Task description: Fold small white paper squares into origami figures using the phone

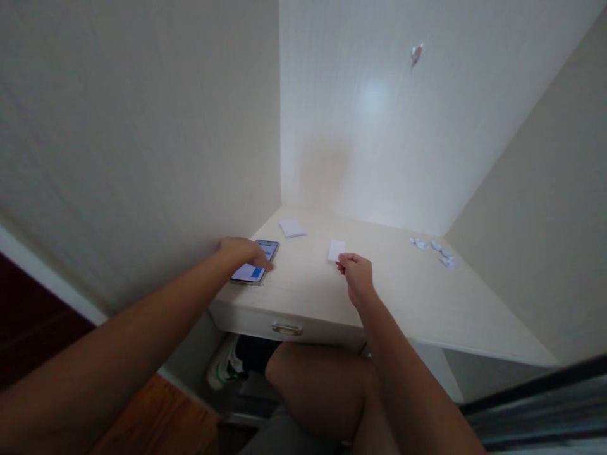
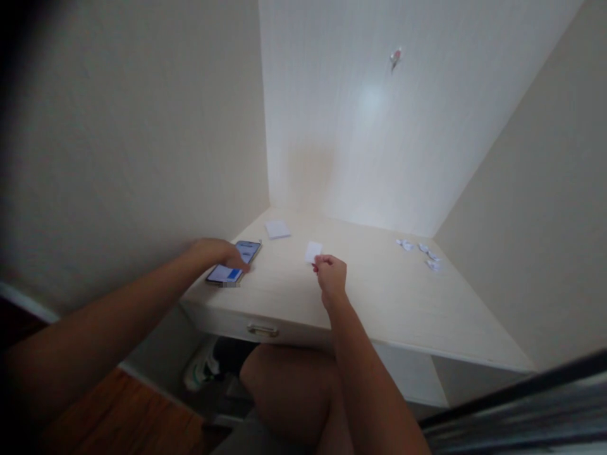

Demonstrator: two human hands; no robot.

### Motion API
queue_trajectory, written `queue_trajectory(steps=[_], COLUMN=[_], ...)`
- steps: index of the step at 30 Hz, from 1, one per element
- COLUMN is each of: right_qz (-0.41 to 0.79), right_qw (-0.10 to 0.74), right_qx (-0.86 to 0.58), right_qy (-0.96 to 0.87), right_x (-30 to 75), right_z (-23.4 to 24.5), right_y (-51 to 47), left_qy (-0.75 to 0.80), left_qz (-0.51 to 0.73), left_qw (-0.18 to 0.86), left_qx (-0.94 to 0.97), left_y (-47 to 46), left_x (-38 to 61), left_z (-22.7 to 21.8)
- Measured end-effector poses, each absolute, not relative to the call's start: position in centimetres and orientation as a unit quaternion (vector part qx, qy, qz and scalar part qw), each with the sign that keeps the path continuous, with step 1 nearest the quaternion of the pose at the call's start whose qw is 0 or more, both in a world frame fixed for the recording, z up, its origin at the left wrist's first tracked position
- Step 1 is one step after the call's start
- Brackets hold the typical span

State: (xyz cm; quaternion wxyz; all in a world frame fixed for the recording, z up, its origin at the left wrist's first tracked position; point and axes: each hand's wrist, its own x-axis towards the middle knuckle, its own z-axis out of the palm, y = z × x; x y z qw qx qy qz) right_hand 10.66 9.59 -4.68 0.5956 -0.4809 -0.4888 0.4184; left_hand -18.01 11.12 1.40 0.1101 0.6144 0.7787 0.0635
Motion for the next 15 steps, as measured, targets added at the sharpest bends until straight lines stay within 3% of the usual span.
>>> queue_trajectory(steps=[6, 11, 15], right_qz=[0.391, 0.345, 0.329], right_qw=[0.596, 0.577, 0.558], right_qx=[-0.495, -0.531, -0.550], right_qy=[-0.497, -0.516, -0.527], right_x=[11.4, 14.0, 15.6], right_z=[-5.8, -6.6, -7.3], right_y=[11.3, 11.7, 11.8], left_qy=[0.649, 0.516, 0.478], left_qz=[0.248, 0.322, 0.347], left_qw=[0.198, 0.372, 0.426], left_qx=[0.691, 0.701, 0.685], left_y=[10.5, 11.5, 12.4], left_x=[-10.9, -3.6, -1.4], left_z=[1.1, -3.0, -5.0])
